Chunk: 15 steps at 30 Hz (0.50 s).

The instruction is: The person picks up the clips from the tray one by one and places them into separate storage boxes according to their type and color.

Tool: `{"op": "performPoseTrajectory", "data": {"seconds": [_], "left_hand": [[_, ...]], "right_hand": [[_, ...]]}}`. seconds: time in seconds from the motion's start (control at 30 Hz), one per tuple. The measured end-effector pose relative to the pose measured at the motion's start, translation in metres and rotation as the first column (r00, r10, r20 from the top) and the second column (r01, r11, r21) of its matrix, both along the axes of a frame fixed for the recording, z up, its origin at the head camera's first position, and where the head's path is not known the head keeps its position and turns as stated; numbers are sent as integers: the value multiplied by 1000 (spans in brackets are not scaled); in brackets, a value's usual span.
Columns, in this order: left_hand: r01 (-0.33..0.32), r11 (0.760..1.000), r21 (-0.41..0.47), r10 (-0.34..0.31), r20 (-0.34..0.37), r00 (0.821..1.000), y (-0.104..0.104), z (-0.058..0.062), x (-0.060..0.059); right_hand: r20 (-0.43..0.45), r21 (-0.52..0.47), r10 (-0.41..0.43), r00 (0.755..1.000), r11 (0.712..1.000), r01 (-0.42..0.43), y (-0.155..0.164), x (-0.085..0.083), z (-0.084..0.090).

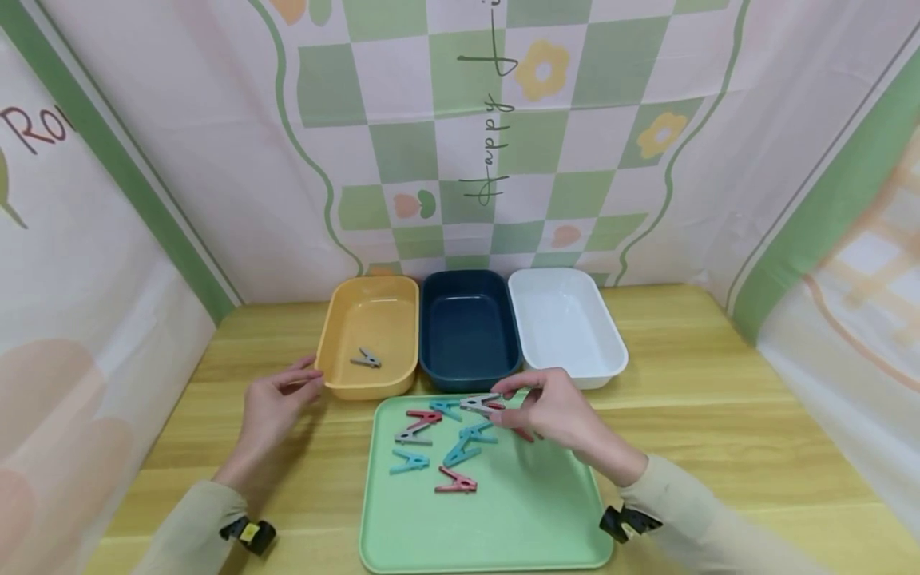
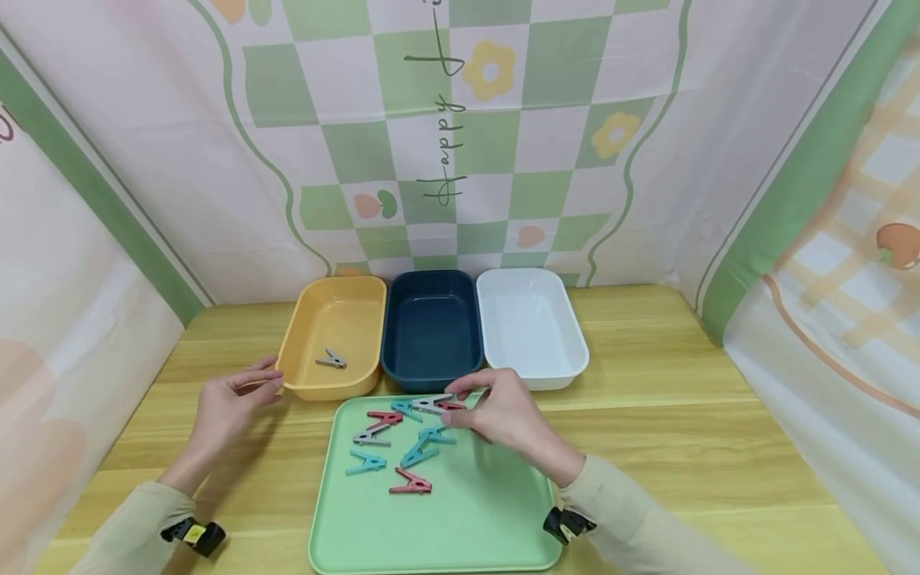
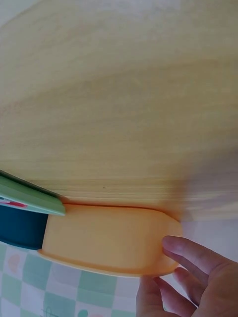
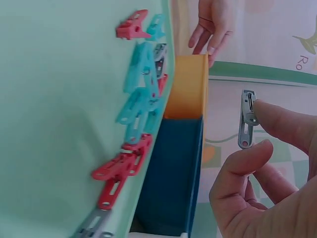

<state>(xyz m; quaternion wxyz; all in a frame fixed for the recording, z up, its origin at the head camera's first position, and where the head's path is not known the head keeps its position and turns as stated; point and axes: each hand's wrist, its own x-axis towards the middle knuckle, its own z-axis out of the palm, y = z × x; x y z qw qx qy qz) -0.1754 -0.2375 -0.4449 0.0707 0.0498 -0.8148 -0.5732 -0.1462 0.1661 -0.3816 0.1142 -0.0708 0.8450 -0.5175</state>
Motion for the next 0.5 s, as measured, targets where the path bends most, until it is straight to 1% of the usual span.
{"op": "performPoseTrajectory", "data": {"seconds": [0.23, 0.33, 0.43, 0.5], "left_hand": [[7, 1000, 4, -7, -5, 1000, 0, -1, -1], [11, 1000, 9, -11, -7, 1000, 0, 0, -1], [12, 1000, 10, -12, -11, 1000, 0, 1, 0], [12, 1000, 13, -11, -16, 1000, 0, 2, 0]], "right_hand": [[-57, 20, 9, 998, 1000, -8, -3, -9, 9], [-61, 4, 18, 998, 1000, -18, -5, -13, 14], [-45, -23, 17, 999, 1000, -18, -7, -16, 17], [-39, -22, 11, 999, 1000, -12, -9, -18, 18]]}}
